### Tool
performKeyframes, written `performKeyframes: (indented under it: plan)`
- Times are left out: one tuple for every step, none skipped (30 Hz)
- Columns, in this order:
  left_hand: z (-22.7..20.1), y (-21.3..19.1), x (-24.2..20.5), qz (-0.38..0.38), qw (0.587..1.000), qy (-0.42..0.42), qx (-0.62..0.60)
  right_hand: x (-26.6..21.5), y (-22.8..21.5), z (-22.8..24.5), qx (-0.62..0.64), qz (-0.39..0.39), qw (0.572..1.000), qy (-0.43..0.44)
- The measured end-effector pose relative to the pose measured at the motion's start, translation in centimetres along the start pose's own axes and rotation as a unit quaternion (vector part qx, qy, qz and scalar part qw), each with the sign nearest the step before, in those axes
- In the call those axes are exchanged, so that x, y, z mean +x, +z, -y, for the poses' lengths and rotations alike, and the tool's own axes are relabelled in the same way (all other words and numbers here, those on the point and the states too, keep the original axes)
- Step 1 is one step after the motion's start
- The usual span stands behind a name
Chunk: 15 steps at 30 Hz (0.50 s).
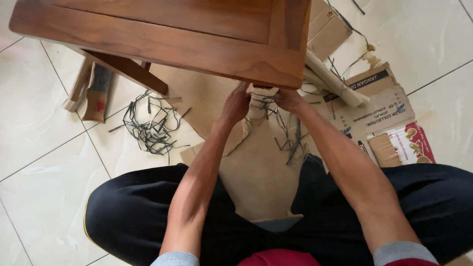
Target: Wrapping a wooden table leg with protective paper and securing it with plastic ties.
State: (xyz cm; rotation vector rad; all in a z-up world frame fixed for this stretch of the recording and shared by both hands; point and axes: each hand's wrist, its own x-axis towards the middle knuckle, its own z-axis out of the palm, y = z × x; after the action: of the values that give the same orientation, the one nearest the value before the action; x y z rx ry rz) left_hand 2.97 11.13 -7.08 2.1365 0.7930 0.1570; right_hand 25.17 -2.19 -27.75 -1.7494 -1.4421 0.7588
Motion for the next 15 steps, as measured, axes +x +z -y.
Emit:
performKeyframes:
  plan:
    - [0.4,0.1,0.4,0.000,1.000,0.000,0.000,0.6,-0.7,1.7,0.000,0.000,1.000,0.000]
    - [1.0,0.3,0.4,0.010,0.999,-0.004,-0.041,0.9,-1.1,3.4,0.425,0.026,0.901,0.085]
    - [1.5,0.5,0.5,0.020,0.996,-0.009,-0.081,1.2,-1.6,5.2,0.765,0.047,0.623,0.155]
    - [2.8,1.4,0.9,0.020,0.997,-0.006,-0.080,1.3,-2.5,5.9,0.765,0.046,0.624,0.152]
    - [4.1,2.2,1.3,-0.009,0.993,0.004,-0.119,1.4,-3.4,6.7,0.683,0.076,0.714,0.131]
    - [5.4,3.0,1.8,-0.038,0.986,0.014,-0.159,1.5,-4.3,7.4,0.590,0.105,0.793,0.108]
    - [5.0,2.7,1.8,-0.039,0.987,0.016,-0.158,2.0,-4.6,7.9,0.590,0.105,0.794,0.106]
    - [4.7,2.5,1.7,-0.043,0.990,0.020,-0.132,2.1,-4.8,8.4,0.546,0.098,0.824,0.114]
    - [4.4,2.3,1.5,-0.048,0.993,0.024,-0.106,2.3,-5.0,8.8,0.500,0.091,0.853,0.120]
    - [4.2,2.3,1.3,-0.048,0.993,0.024,-0.106,1.6,-4.8,9.3,0.501,0.090,0.852,0.121]
    - [4.1,2.3,1.1,-0.054,0.990,0.016,-0.128,0.9,-4.5,9.8,0.228,0.047,0.971,0.055]
    - [4.0,2.1,0.9,-0.061,0.987,0.008,-0.150,0.3,-4.2,10.4,-0.066,0.000,0.998,-0.018]
    - [4.1,2.5,0.4,-0.061,0.987,0.008,-0.149,-0.1,-4.4,11.5,-0.065,0.000,0.998,-0.019]
    - [4.2,2.7,0.2,-0.067,0.985,-0.004,-0.162,-0.3,-4.7,12.6,0.010,-0.023,0.999,-0.030]
    - [4.3,3.0,0.0,-0.072,0.982,-0.015,-0.174,-0.4,-5.1,13.6,0.085,-0.046,0.995,-0.040]
